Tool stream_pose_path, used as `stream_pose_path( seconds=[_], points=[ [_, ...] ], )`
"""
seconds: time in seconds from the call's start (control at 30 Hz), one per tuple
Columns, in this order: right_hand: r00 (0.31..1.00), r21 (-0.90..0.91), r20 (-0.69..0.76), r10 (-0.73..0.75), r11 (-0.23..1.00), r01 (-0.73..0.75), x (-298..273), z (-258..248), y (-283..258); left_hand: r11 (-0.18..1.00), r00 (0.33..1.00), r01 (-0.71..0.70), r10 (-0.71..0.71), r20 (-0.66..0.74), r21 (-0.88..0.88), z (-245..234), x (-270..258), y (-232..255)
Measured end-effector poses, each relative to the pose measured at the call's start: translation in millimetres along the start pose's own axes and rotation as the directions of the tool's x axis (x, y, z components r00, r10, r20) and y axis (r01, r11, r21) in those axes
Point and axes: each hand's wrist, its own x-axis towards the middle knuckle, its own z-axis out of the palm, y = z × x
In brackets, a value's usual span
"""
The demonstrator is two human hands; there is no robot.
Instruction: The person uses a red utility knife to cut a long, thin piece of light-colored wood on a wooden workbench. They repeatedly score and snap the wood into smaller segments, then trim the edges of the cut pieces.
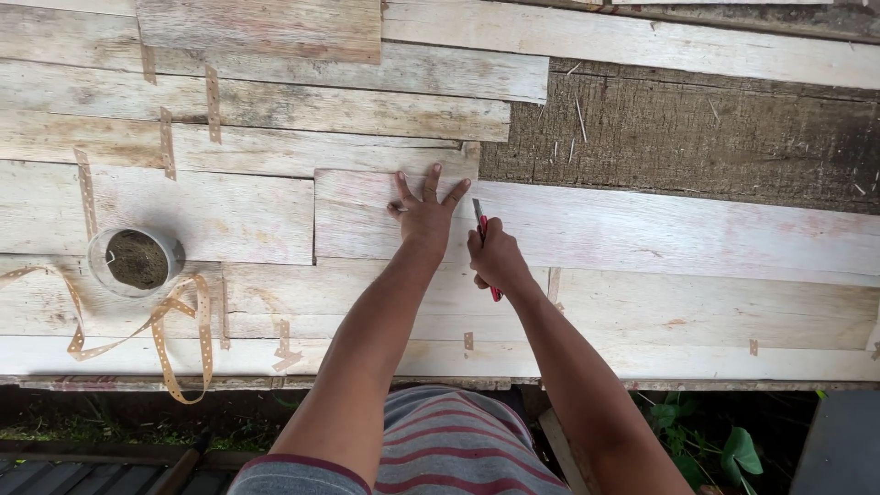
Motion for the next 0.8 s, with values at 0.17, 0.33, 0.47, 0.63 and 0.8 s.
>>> stream_pose_path(
  seconds=[0.17, 0.33, 0.47, 0.63, 0.8],
  points=[
    [0.955, -0.054, -0.257, -0.151, 0.988, 0.142, 38.8, -8.5, 39.0, 1.000, 0.998, -0.030, 0.030, -0.047, -0.005, -0.8, -7.8, -5.1],
    [0.871, -0.218, -0.344, -0.350, 0.932, 0.289, 71.3, -32.0, 40.2, 0.998, 0.991, -0.065, 0.065, -0.115, 0.006, -8.0, -31.6, -10.6],
    [0.884, -0.295, -0.282, -0.373, 0.910, 0.290, 95.2, -30.2, 57.9, 0.990, 0.982, -0.080, 0.058, -0.180, -0.120, -4.5, -33.7, -13.4],
    [0.880, -0.284, -0.261, -0.397, 0.903, 0.322, 120.3, -32.8, 74.5, 0.993, 0.949, 0.009, -0.044, -0.311, -0.114, -1.6, -22.5, -0.3],
    [0.888, -0.287, -0.249, -0.388, 0.905, 0.315, 125.8, -33.9, 78.0, 0.996, 0.802, 0.034, -0.078, -0.593, -0.085, 23.6, 17.1, 5.4]
  ],
)
